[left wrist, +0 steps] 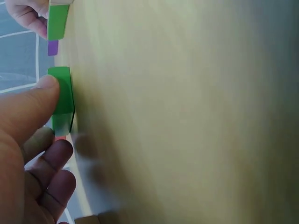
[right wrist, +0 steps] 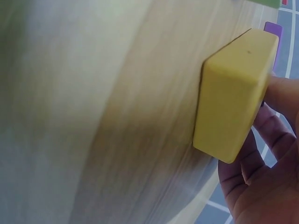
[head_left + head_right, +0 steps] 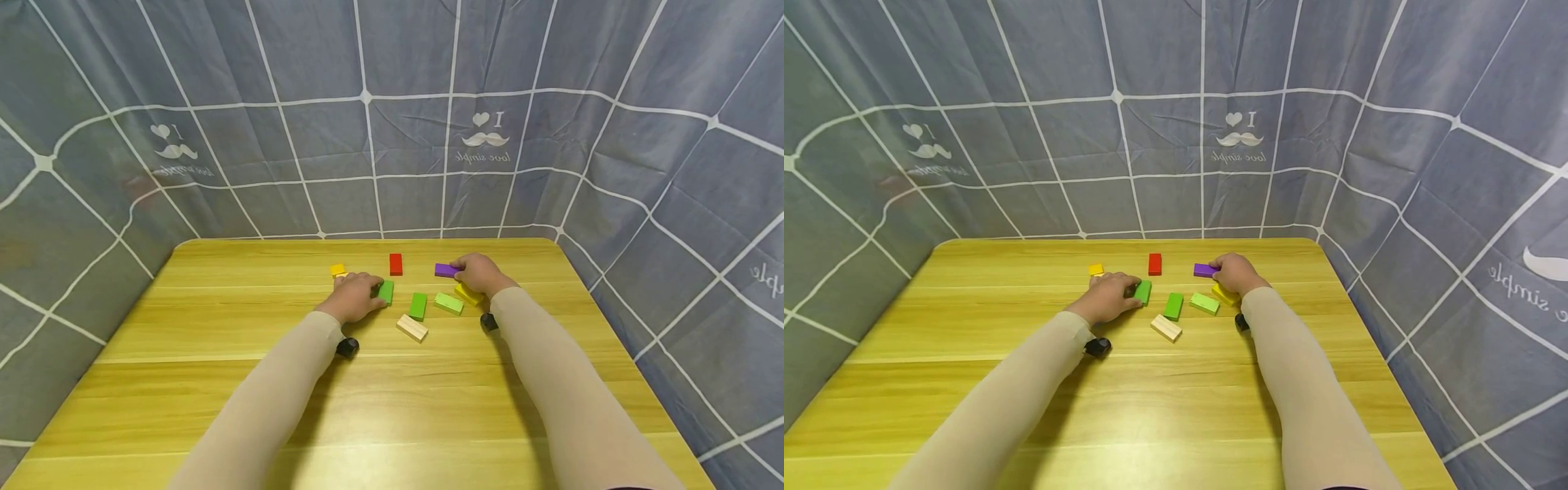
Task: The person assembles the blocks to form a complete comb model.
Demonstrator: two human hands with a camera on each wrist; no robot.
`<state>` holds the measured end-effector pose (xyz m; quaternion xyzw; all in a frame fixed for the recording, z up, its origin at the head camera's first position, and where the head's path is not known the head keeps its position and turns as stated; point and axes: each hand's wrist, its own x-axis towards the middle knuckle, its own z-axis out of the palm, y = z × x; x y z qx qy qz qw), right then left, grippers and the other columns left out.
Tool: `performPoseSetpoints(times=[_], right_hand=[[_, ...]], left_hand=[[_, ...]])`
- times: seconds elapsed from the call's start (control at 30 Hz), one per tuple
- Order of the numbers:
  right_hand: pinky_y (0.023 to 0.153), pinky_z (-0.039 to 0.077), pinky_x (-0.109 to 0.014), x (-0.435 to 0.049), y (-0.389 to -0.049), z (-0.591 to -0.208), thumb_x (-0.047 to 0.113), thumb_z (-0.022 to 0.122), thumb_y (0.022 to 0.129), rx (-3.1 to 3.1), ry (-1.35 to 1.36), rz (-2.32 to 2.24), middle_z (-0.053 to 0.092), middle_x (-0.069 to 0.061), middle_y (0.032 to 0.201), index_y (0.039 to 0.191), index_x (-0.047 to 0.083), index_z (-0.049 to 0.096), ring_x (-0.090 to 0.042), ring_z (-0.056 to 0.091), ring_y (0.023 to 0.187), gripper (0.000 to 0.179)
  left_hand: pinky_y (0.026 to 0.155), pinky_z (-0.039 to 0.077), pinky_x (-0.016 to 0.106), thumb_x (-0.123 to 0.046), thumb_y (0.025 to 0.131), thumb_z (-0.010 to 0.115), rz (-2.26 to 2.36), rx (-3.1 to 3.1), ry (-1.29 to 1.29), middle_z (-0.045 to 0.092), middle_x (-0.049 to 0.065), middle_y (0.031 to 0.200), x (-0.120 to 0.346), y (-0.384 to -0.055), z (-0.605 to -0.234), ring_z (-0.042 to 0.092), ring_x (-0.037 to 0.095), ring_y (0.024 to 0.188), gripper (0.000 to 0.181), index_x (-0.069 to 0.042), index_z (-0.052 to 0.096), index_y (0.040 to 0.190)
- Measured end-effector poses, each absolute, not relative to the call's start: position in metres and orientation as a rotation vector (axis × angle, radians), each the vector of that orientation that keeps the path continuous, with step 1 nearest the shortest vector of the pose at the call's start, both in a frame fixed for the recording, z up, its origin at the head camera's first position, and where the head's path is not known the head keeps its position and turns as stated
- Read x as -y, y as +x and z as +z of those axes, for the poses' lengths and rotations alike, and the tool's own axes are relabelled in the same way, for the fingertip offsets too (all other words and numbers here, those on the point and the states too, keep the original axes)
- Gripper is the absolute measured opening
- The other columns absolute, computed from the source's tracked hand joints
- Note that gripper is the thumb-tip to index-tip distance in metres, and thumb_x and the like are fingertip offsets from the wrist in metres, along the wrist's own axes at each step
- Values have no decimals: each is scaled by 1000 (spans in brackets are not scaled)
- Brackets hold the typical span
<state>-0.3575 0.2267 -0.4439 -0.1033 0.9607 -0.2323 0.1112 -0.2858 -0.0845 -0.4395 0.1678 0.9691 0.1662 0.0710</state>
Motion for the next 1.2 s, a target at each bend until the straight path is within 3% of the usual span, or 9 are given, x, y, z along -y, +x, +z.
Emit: performPoseSetpoints(times=[0.4, 0.9, 1.2], right_hand=[[117, 44, -51, -227, -358, -442, 18, 60, 108, -2814, -309, -679, 63, -20, 147, 148, 7, 61, -34, 60, 129, 41], [120, 41, -52, -228, -359, -443, 18, 61, 107, -2814, -295, -682, 64, -19, 147, 147, 8, 62, -35, 59, 134, 41], [119, 42, -51, -228, -361, -444, 18, 61, 107, -2794, -267, -687, 63, -19, 147, 147, 8, 62, -34, 60, 130, 41]], left_hand=[[110, 36, 54, -40, 102, 63, 591, -2903, 450, 56, 12, 156, 74, -295, -448, 51, 36, 144, 61, -11, 54, 155], [106, 35, 53, -39, 100, 72, 760, -2905, 323, 70, 7, 136, 60, -300, -453, 61, 34, 130, 60, -11, 57, 151], [103, 34, 50, -39, 100, 72, 794, -2904, 306, 71, 5, 135, 58, -301, -453, 62, 32, 128, 59, -12, 58, 151]])
